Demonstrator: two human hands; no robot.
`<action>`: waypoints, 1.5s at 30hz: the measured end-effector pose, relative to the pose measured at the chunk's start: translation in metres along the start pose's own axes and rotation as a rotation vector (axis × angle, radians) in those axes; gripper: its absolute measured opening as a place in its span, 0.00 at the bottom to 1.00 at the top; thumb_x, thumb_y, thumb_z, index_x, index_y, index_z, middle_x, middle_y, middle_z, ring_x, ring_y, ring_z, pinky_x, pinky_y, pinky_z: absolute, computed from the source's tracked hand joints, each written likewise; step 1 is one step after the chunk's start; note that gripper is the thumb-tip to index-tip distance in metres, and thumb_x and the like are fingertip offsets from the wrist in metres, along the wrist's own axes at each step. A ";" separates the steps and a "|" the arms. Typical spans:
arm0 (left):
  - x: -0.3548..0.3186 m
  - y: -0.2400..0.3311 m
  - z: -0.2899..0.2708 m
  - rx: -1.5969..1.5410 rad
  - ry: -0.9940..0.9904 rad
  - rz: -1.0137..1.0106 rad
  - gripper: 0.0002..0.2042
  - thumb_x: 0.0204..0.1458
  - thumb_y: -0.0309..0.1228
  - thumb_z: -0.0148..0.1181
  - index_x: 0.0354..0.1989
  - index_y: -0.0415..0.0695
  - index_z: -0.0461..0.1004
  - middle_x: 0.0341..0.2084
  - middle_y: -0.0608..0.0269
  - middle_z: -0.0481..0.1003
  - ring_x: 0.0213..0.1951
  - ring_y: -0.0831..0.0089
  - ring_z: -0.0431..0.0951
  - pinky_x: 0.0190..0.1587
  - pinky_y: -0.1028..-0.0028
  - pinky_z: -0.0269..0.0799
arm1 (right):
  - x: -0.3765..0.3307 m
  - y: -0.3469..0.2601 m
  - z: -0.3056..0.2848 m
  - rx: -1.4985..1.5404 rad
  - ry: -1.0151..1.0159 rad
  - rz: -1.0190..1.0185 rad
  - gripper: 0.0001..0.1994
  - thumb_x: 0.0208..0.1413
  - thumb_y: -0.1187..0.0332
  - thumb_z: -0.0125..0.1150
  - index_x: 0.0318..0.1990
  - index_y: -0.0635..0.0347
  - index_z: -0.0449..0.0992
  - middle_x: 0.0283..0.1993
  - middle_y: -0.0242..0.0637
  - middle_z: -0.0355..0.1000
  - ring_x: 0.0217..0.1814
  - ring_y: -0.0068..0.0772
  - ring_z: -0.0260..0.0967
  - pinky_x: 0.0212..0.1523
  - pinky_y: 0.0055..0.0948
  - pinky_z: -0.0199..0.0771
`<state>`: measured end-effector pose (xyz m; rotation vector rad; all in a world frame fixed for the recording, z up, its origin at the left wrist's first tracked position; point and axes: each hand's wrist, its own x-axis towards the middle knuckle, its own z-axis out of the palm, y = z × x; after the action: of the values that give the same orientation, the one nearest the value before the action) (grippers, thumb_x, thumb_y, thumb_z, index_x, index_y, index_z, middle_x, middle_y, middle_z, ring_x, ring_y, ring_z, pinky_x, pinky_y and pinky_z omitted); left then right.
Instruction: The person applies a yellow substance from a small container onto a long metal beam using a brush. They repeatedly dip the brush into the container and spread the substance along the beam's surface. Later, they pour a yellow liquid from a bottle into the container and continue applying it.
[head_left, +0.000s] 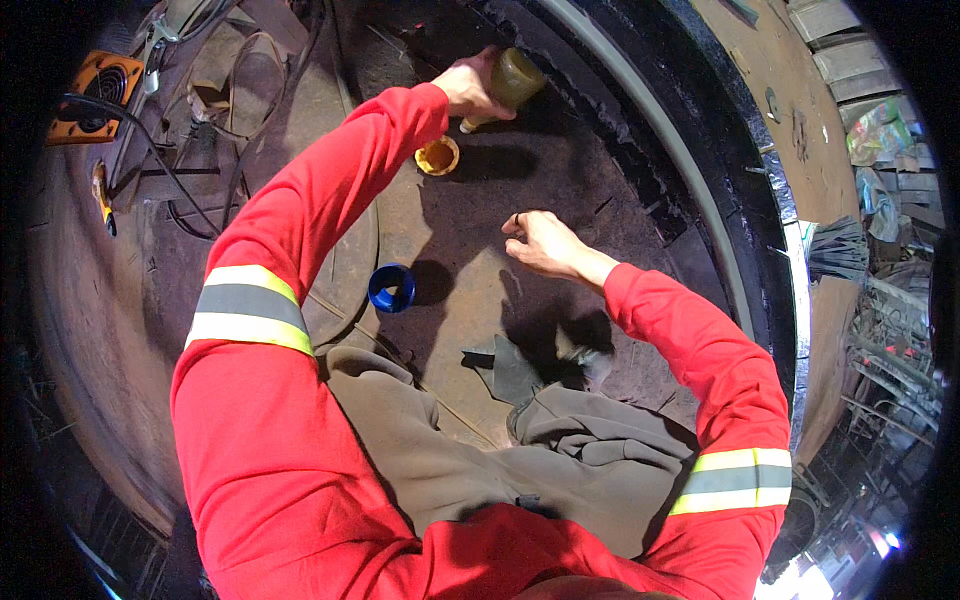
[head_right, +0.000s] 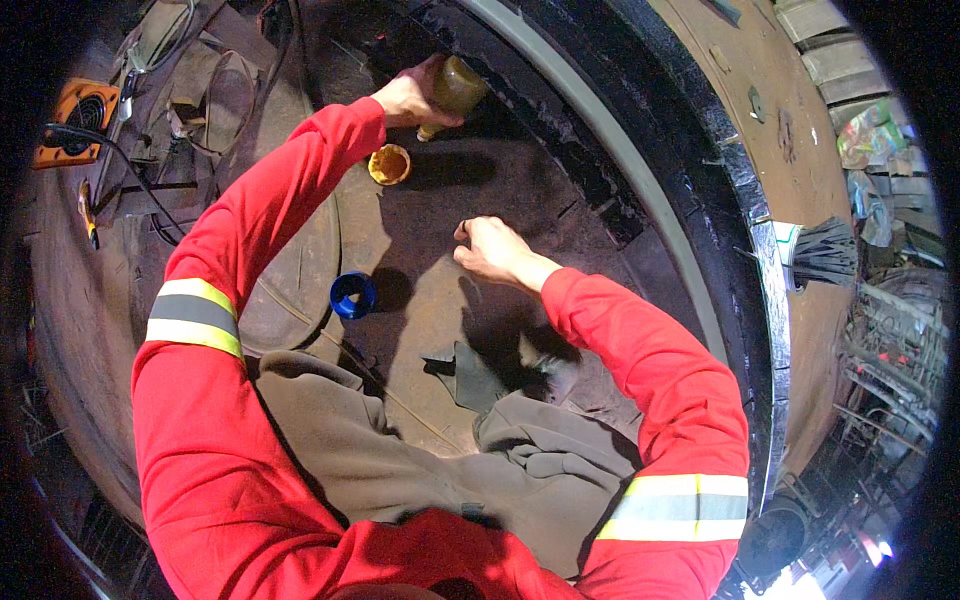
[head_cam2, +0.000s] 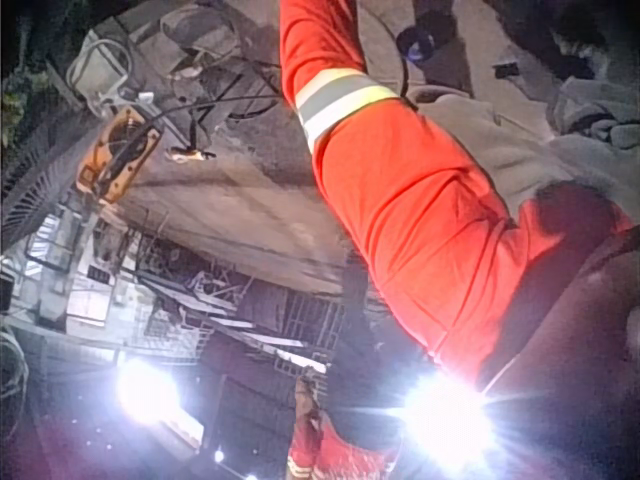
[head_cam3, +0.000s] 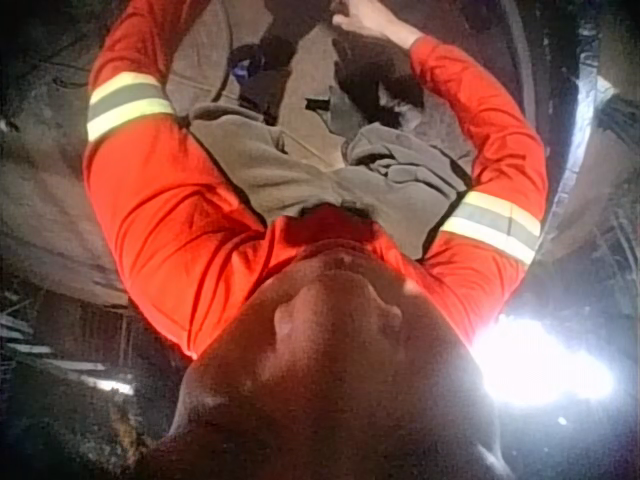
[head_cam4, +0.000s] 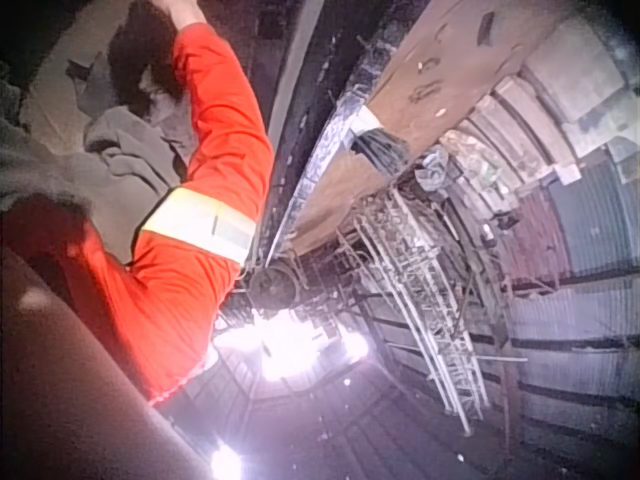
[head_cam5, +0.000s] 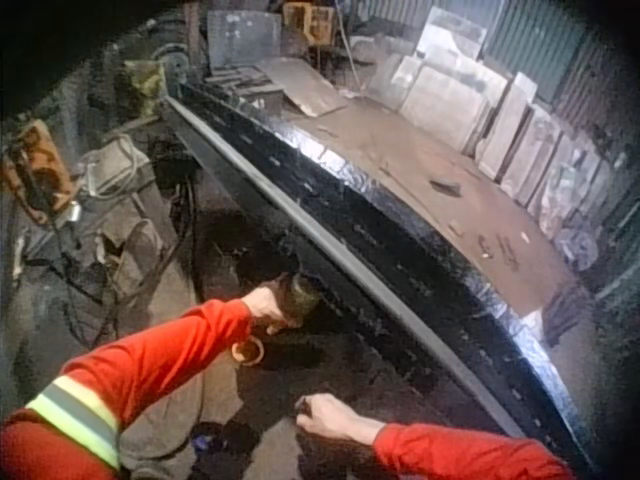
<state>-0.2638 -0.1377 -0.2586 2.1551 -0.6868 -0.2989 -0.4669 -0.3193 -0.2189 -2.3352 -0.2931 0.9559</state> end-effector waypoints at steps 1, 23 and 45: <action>0.000 -0.002 0.000 0.002 0.011 -0.004 0.44 0.29 0.43 0.75 0.57 0.38 0.60 0.49 0.51 0.71 0.51 0.63 0.72 0.56 0.69 0.66 | 0.001 0.000 0.001 -0.001 -0.001 -0.004 0.20 0.49 0.67 0.54 0.47 0.73 0.73 0.47 0.57 0.73 0.53 0.49 0.71 0.56 0.37 0.68; -0.103 0.003 -0.109 0.116 0.136 -0.273 0.42 0.35 0.43 0.71 0.61 0.42 0.59 0.47 0.42 0.71 0.51 0.56 0.73 0.53 0.66 0.69 | 0.111 0.030 0.066 0.217 0.710 0.000 0.42 0.31 0.49 0.74 0.55 0.63 0.67 0.58 0.49 0.63 0.62 0.45 0.58 0.63 0.36 0.55; 0.008 -0.005 -0.027 0.303 0.151 0.078 0.43 0.28 0.50 0.73 0.53 0.37 0.63 0.41 0.43 0.75 0.45 0.48 0.76 0.48 0.61 0.73 | 0.123 -0.022 0.070 0.073 0.840 0.018 0.36 0.31 0.49 0.73 0.48 0.63 0.72 0.57 0.49 0.61 0.60 0.53 0.53 0.61 0.49 0.52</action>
<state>-0.2442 -0.1222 -0.2457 2.3998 -0.7656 0.0119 -0.4272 -0.2209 -0.3146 -2.4379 0.1057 -0.0617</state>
